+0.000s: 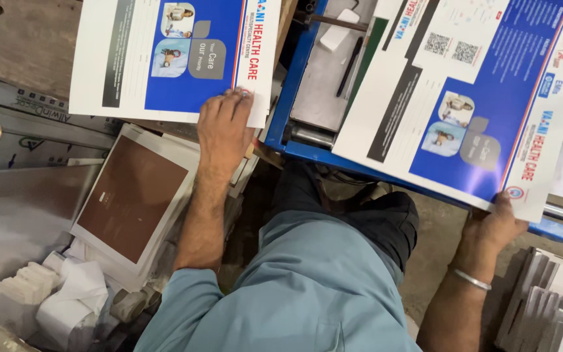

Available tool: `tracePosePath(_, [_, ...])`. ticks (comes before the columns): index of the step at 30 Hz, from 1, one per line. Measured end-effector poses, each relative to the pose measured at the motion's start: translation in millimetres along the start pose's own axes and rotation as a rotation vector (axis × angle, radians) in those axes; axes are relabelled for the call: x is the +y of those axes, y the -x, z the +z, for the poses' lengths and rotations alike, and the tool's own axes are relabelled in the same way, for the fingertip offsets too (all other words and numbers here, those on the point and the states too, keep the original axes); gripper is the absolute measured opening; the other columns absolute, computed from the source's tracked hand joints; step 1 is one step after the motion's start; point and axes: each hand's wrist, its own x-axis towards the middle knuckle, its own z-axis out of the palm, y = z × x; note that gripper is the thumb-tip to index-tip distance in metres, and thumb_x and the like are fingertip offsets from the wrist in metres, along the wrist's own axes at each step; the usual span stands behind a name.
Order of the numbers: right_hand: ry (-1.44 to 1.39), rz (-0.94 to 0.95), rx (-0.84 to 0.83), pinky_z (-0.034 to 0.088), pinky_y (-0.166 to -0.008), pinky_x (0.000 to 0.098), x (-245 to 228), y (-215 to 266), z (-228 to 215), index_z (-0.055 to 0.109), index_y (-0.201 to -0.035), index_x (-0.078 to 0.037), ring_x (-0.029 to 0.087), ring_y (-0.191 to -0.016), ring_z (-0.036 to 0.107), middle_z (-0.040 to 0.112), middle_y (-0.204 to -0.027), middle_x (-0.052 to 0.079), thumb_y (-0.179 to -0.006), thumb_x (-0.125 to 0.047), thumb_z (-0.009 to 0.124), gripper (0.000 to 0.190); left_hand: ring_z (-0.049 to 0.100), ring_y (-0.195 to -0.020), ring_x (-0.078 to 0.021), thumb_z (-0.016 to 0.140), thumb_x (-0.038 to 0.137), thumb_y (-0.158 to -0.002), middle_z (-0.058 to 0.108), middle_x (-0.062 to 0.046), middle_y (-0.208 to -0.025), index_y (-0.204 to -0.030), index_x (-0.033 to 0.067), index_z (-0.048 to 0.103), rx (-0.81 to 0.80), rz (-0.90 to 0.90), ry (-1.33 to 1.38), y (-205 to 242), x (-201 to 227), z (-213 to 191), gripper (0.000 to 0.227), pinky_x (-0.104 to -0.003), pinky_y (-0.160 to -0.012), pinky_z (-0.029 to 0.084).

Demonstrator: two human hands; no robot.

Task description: The person sits on the floor and repeatedly feeds printed sheets into a blue laminating machine. They pull the sheets through the rollers and place the finished laminated sheets onto a stack on the left side.

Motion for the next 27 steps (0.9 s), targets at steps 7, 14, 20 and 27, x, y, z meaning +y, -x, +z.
tracePosePath(7, [0.099, -0.001, -0.081, 0.064, -0.109, 0.0429, 1, 51, -42, 0.046, -0.15, 0.004, 0.029, -0.128, 0.068, 0.062, -0.141, 0.018, -0.102, 0.011, 0.05, 0.049, 0.06, -0.115, -0.0306, 0.082, 0.011, -0.076, 0.066, -0.01, -0.124, -0.125, 0.0049, 0.068, 0.061, -0.022, 0.009, 3, 2, 1, 0.051, -0.047, -0.099, 0.047])
tracePosePath(14, [0.145, 0.045, -0.014, 0.067, -0.1, 0.0386, 8, 68, -52, 0.049, -0.147, 0.005, 0.026, -0.119, 0.071, 0.062, -0.137, 0.018, -0.103, 0.006, 0.055, 0.044, 0.06, -0.112, -0.0285, 0.083, 0.009, -0.08, 0.067, -0.008, -0.121, -0.123, 0.0077, 0.069, 0.095, -0.03, -0.029, 5, 2, 6, 0.045, -0.045, -0.098, 0.047])
tracePosePath(20, [0.139, 0.067, 0.059, 0.071, -0.1, 0.0396, 10, 28, -23, 0.048, -0.144, 0.007, 0.029, -0.117, 0.076, 0.066, -0.134, 0.02, -0.103, 0.002, 0.057, 0.042, 0.061, -0.11, -0.0283, 0.082, 0.011, -0.079, 0.068, -0.007, -0.119, -0.12, 0.0079, 0.07, 0.114, -0.035, -0.022, 8, 2, 9, 0.043, -0.045, -0.096, 0.047])
tracePosePath(27, [0.029, 0.056, -0.044, 0.069, -0.094, 0.0426, 28, -28, 10, 0.05, -0.141, 0.006, 0.031, -0.113, 0.075, 0.067, -0.131, 0.021, -0.103, -0.001, 0.056, 0.04, 0.06, -0.114, -0.0278, 0.082, 0.012, -0.085, 0.066, -0.007, -0.121, -0.122, 0.0073, 0.068, 0.125, -0.047, -0.012, 6, 4, 8, 0.04, -0.046, -0.099, 0.046])
